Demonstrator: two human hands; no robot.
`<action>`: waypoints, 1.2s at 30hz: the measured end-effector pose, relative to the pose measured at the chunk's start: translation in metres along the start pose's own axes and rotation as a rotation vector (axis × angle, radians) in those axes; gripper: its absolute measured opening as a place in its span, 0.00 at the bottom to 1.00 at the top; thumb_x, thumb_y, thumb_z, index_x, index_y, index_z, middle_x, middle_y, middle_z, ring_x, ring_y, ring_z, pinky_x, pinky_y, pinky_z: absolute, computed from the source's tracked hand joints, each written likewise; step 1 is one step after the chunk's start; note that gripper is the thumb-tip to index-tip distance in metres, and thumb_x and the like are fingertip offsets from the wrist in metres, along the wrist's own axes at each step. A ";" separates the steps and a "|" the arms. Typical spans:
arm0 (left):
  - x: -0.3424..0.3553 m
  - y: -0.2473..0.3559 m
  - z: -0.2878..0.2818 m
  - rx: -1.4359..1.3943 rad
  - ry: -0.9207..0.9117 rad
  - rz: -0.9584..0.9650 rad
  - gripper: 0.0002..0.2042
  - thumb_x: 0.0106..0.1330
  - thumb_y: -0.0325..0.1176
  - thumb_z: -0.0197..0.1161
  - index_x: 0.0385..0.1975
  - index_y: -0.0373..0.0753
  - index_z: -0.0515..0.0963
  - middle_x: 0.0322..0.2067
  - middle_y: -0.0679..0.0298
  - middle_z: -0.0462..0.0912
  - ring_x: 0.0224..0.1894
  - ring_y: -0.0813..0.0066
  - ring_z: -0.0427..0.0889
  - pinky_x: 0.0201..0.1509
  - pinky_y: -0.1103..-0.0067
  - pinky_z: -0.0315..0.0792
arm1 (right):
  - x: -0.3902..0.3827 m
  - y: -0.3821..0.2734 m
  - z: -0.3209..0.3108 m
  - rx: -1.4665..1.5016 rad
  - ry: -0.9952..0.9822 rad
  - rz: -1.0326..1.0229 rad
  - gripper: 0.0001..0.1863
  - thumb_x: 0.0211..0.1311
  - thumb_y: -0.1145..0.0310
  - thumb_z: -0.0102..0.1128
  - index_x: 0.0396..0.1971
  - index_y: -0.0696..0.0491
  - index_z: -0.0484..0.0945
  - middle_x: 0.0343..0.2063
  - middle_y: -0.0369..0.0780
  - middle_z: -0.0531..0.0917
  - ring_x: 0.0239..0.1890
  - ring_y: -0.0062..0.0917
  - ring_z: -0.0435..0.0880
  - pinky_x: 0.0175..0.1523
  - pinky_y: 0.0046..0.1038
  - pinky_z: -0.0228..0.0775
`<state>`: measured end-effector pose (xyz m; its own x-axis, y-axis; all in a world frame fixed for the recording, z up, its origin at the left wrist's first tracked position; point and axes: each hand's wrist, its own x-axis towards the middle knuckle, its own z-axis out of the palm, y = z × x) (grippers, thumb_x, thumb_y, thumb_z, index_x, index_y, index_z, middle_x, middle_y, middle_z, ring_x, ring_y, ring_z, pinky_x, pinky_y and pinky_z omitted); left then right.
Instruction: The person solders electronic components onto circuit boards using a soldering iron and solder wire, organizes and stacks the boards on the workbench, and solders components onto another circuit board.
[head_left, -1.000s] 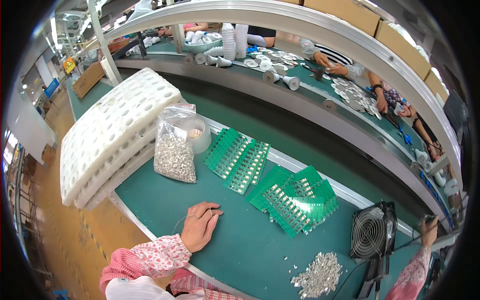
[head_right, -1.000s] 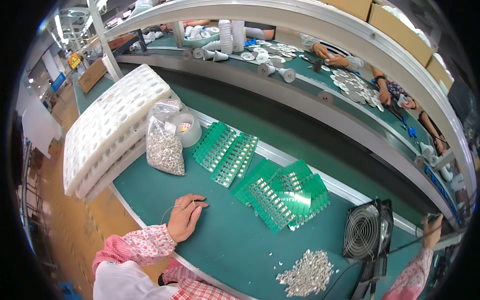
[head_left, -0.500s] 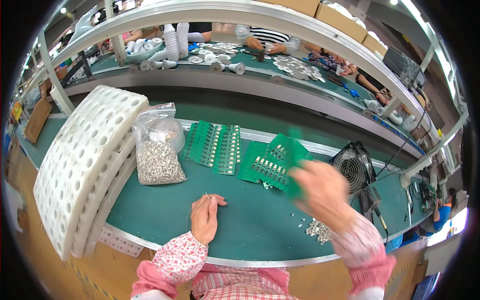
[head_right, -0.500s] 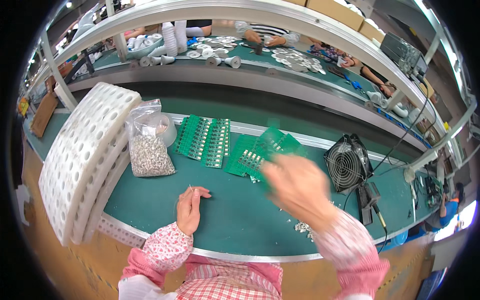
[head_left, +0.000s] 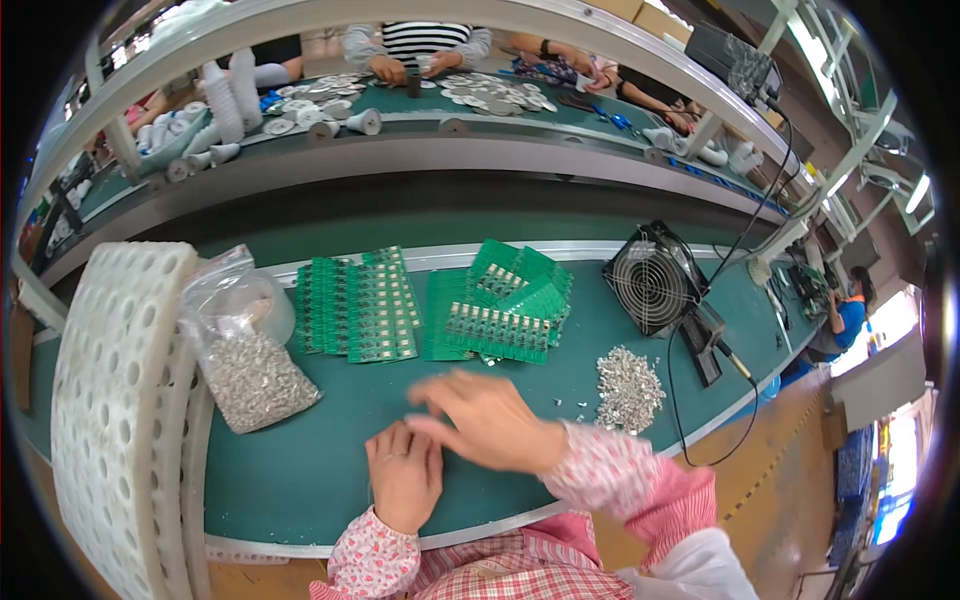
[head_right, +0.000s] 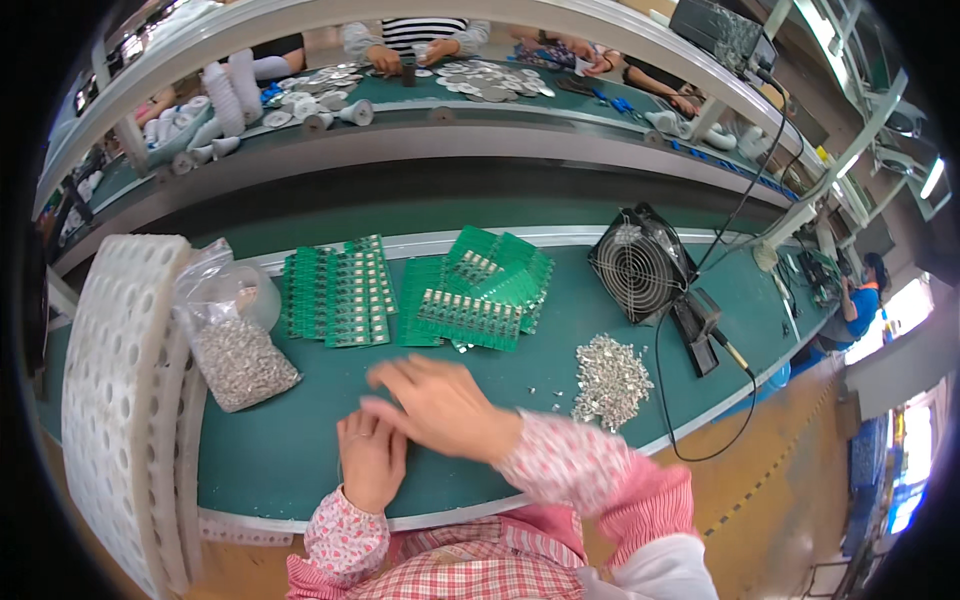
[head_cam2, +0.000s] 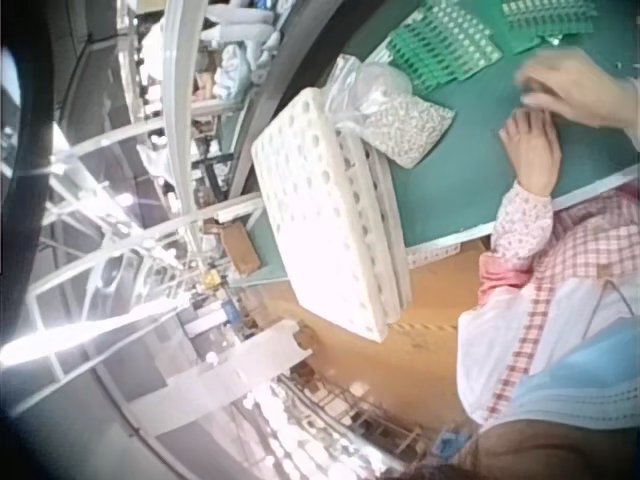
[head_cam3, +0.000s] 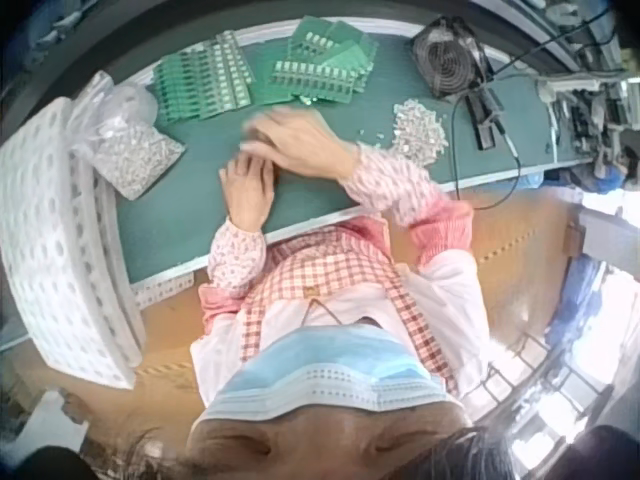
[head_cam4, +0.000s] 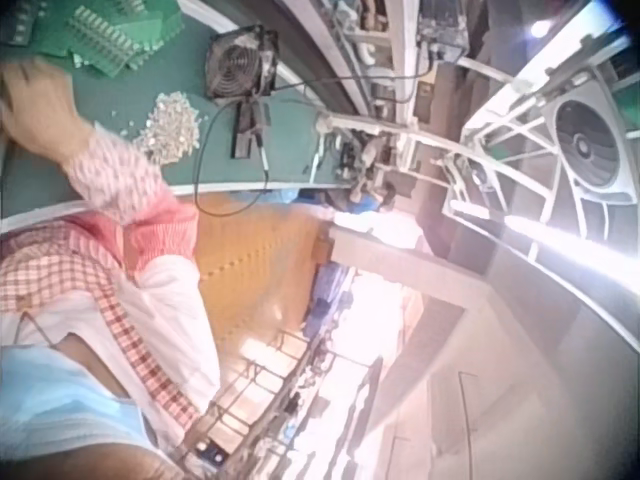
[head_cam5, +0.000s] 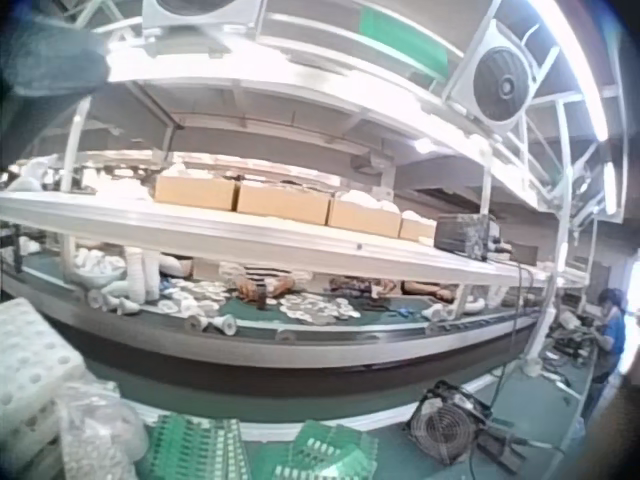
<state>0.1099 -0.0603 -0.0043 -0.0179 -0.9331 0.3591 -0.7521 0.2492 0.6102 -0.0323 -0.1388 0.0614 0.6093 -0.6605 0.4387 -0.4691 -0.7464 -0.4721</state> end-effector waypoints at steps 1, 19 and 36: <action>0.005 0.012 0.002 0.018 -0.047 0.079 0.04 0.60 0.28 0.62 0.32 0.37 0.78 0.35 0.61 0.78 0.40 0.61 0.76 0.48 0.66 0.64 | -0.019 -0.006 -0.012 -0.025 -0.035 0.009 0.12 0.58 0.62 0.67 0.34 0.52 0.77 0.26 0.37 0.79 0.28 0.32 0.80 0.31 0.33 0.72; 0.017 0.035 -0.001 -0.108 -0.232 0.243 0.09 0.63 0.34 0.64 0.26 0.40 0.71 0.18 0.64 0.73 0.22 0.61 0.73 0.40 0.68 0.65 | -0.113 0.006 -0.031 0.686 0.415 0.706 0.07 0.71 0.71 0.53 0.32 0.57 0.74 0.22 0.34 0.78 0.22 0.14 0.75 0.28 0.20 0.68; 0.129 0.094 0.080 0.455 -0.172 0.177 0.22 0.51 0.36 0.68 0.46 0.37 0.71 0.38 0.52 0.78 0.41 0.55 0.81 0.46 0.59 0.69 | -0.344 0.206 -0.217 0.873 1.234 0.912 0.27 0.73 0.59 0.50 0.69 0.43 0.62 0.60 0.37 0.70 0.40 0.14 0.71 0.42 0.16 0.68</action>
<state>-0.0161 -0.1780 0.0431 -0.2502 -0.9253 0.2849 -0.9374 0.3051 0.1677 -0.4771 -0.0832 -0.0202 -0.6150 -0.7822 -0.0998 0.3453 -0.1534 -0.9259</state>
